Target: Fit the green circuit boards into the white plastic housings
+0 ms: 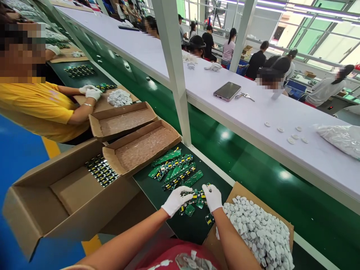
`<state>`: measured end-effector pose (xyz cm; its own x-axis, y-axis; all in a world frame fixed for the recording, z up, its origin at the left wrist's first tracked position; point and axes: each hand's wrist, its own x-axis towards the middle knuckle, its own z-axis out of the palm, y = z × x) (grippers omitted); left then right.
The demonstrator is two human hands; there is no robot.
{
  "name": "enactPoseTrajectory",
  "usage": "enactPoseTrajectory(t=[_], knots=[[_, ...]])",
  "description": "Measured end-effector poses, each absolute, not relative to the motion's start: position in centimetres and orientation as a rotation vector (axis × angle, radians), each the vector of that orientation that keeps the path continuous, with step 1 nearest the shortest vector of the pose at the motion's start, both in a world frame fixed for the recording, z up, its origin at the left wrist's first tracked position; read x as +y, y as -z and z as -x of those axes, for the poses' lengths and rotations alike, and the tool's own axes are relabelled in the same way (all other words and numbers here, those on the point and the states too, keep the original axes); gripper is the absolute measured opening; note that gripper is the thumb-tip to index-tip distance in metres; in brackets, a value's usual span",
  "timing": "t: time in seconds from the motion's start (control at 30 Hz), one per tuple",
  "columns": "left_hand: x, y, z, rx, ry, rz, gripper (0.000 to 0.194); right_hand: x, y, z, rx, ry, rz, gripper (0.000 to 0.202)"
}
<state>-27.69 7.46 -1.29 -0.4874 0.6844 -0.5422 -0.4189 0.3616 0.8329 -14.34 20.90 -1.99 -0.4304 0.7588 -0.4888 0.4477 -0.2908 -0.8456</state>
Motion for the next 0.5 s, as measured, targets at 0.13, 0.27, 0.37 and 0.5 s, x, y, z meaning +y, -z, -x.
enactPoseTrajectory(t=[0.13, 0.27, 0.37, 0.5], knots=[[8.0, 0.9, 26.7, 1.515, -1.316, -0.234, 0.043, 20.2, 2.4, 14.3, -1.581, -1.877, 1.642, 0.028], [8.6, 0.9, 26.5, 1.476, -1.294, -0.251, 0.043, 20.1, 3.0, 13.3, -1.451, -1.951, 1.713, 0.028], [8.9, 1.2, 26.7, 1.454, -1.288, -0.270, 0.041, 20.1, 3.4, 12.8, -1.360, -1.975, 1.710, 0.027], [9.1, 1.9, 26.8, 1.413, -1.276, -0.268, 0.042, 20.0, 4.0, 12.7, -1.258, -2.031, 1.617, 0.026]])
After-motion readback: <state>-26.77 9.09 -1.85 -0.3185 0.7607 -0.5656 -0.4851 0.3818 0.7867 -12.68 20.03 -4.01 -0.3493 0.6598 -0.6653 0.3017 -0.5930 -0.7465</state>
